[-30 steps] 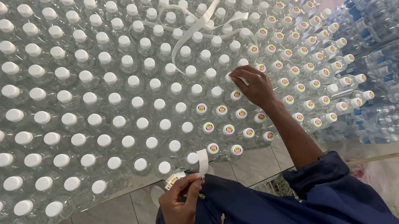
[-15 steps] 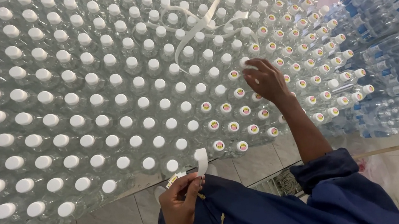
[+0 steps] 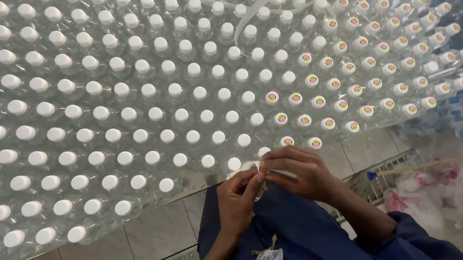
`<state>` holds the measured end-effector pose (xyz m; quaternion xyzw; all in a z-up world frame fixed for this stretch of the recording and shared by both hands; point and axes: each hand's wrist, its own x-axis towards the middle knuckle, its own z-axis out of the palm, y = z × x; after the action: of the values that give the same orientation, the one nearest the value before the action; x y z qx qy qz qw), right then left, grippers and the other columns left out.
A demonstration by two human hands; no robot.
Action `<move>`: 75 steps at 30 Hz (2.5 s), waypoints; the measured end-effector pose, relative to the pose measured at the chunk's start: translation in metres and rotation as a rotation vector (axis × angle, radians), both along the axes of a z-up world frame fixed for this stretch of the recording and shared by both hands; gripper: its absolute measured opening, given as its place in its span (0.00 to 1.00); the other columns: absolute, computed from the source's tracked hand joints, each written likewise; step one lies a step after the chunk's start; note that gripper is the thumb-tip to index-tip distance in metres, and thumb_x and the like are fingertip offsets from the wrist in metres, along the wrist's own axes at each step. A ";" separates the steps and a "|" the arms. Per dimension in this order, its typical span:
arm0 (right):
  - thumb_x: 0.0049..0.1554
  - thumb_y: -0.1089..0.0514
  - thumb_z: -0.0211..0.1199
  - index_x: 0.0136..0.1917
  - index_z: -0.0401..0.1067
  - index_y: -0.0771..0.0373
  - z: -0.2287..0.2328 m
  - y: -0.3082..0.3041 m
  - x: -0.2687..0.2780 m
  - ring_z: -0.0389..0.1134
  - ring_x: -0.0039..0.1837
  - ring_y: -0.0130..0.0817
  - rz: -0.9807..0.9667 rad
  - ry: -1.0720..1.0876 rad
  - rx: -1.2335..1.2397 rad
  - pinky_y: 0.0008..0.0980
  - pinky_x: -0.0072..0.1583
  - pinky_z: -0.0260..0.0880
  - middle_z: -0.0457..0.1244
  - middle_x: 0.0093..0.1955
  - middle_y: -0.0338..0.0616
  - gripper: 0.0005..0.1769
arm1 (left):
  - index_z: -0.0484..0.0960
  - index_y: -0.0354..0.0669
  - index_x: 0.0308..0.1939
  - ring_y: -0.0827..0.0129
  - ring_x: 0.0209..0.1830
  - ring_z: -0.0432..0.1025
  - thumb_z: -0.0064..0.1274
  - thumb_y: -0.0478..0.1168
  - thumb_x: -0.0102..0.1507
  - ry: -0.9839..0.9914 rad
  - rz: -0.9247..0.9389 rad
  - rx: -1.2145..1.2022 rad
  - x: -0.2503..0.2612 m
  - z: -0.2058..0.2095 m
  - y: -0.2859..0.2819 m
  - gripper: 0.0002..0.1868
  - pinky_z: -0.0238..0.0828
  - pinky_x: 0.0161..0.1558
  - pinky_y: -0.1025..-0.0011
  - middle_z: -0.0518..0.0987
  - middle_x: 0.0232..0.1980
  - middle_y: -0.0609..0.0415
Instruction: Applying small circular stickers to the caps of numerous water bottles arranged in a grid.
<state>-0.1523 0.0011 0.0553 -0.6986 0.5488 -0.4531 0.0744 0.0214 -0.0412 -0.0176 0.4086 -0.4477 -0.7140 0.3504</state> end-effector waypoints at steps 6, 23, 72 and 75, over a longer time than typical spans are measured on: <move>0.59 0.59 0.75 0.53 0.88 0.58 -0.010 0.003 -0.022 0.80 0.51 0.45 0.006 -0.081 0.041 0.41 0.51 0.81 0.77 0.53 0.45 0.08 | 0.94 0.34 0.47 0.68 0.39 0.84 0.71 0.37 0.64 0.033 -0.038 -0.132 -0.013 0.006 -0.002 0.10 0.84 0.39 0.67 0.92 0.34 0.43; 0.68 0.56 0.65 0.53 0.82 0.67 -0.047 -0.082 -0.206 0.78 0.49 0.37 0.012 -0.024 0.224 0.32 0.48 0.81 0.76 0.51 0.49 0.12 | 0.93 0.45 0.45 0.73 0.34 0.87 0.65 0.42 0.67 -0.261 0.171 -0.615 -0.109 0.025 0.023 0.08 0.83 0.38 0.75 0.93 0.40 0.55; 0.64 0.62 0.73 0.53 0.80 0.54 -0.084 -0.091 -0.261 0.73 0.68 0.49 0.013 0.546 0.019 0.39 0.40 0.79 0.68 0.70 0.47 0.05 | 0.91 0.31 0.45 0.60 0.41 0.92 0.67 0.38 0.63 -0.075 0.107 -0.090 -0.071 0.023 0.005 0.12 0.95 0.45 0.69 0.95 0.39 0.42; 0.64 0.61 0.73 0.51 0.81 0.58 -0.076 -0.084 -0.250 0.75 0.63 0.46 -0.075 0.486 0.031 0.38 0.44 0.81 0.71 0.65 0.49 0.02 | 0.93 0.32 0.44 0.63 0.38 0.92 0.67 0.40 0.62 -0.082 0.096 -0.077 -0.076 0.025 0.001 0.13 0.94 0.43 0.69 0.95 0.38 0.44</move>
<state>-0.4019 -0.0827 -0.0203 -0.7651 0.5830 -0.2655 -0.0658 -0.0550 -0.0406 0.0078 0.4445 -0.4688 -0.6613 0.3811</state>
